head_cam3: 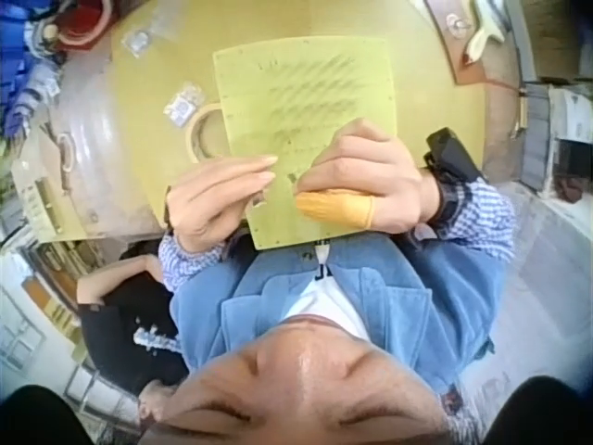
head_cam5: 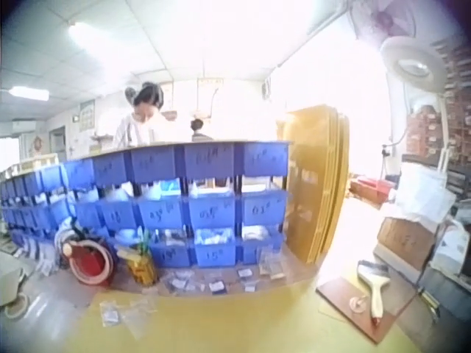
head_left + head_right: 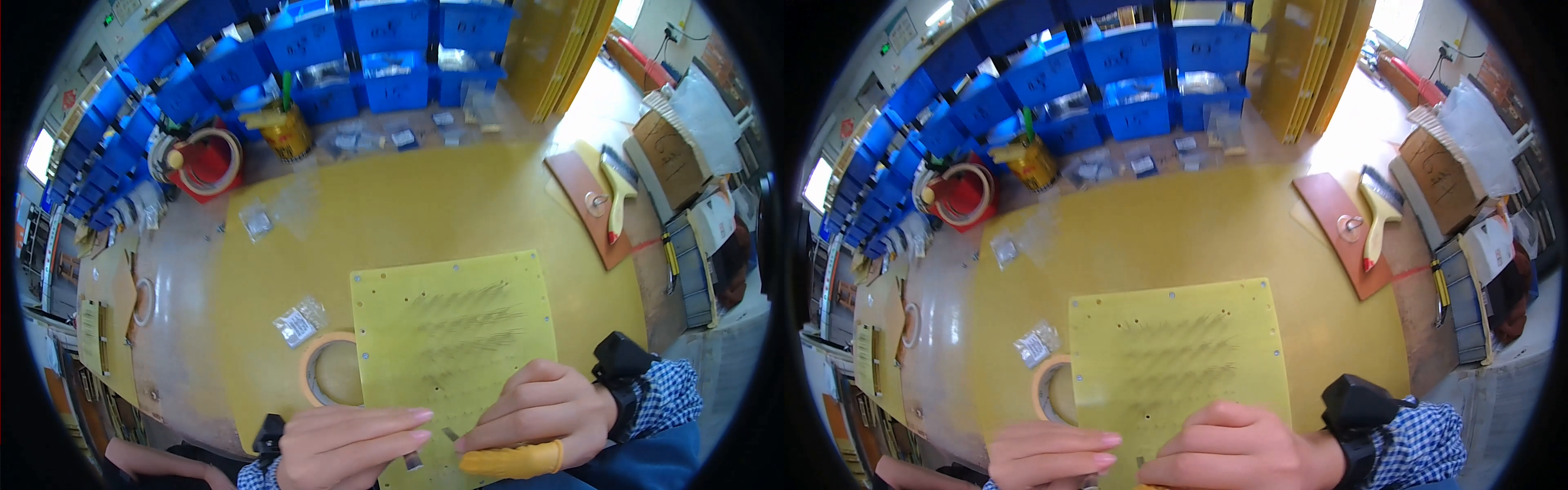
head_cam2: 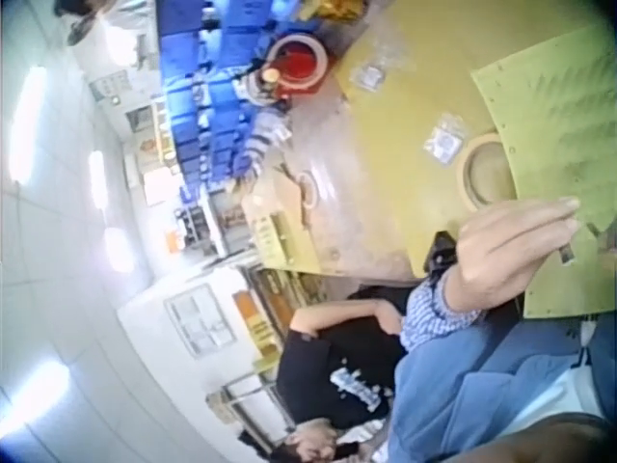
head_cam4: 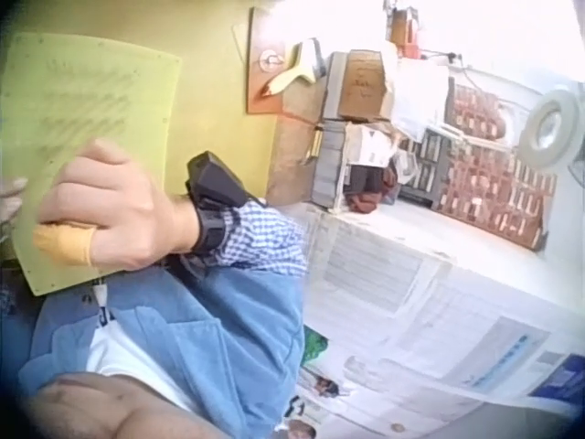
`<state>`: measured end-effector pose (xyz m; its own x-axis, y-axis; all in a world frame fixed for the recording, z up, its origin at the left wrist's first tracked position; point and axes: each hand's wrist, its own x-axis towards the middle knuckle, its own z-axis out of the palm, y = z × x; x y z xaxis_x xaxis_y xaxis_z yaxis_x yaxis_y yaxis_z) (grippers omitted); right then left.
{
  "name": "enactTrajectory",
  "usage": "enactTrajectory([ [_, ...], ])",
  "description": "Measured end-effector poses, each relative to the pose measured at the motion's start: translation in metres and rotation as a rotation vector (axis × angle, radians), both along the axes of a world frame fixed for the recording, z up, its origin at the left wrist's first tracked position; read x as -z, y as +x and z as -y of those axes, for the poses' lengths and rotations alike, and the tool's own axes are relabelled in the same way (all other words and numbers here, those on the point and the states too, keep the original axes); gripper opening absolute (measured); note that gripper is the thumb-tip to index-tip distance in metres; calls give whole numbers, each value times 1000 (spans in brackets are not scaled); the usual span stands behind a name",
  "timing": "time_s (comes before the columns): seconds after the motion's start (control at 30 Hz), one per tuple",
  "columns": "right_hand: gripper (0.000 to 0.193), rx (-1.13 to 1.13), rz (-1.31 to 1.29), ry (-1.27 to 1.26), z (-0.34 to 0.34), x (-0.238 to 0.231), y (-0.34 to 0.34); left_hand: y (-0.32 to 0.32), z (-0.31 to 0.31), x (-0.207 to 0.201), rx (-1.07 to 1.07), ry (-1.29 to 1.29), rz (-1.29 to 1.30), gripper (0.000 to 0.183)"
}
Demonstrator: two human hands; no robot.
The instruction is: The person removes small metal pins from a plastic bag and inserts them one by one into holes on a yellow board. After briefly handling a power adapter, they resume inserting more pins into the board by hand.
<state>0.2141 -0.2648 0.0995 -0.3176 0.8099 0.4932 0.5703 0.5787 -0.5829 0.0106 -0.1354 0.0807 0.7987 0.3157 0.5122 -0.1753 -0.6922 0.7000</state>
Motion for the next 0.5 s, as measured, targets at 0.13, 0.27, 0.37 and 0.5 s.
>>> enactTrajectory([
  [0.13,15,9,4,156,8,-15,-16,-2,27,-8,69,-338,17,17],
  [0.27,17,128,-29,216,15,-19,-35,-14,43,-15,4,-557,-49,17],
  [0.37,22,212,-15,223,16,-24,-41,-17,43,-15,21,-466,-108,13],
  [0.5,22,327,-104,119,25,-51,-28,-22,32,-23,54,-365,-85,19],
])
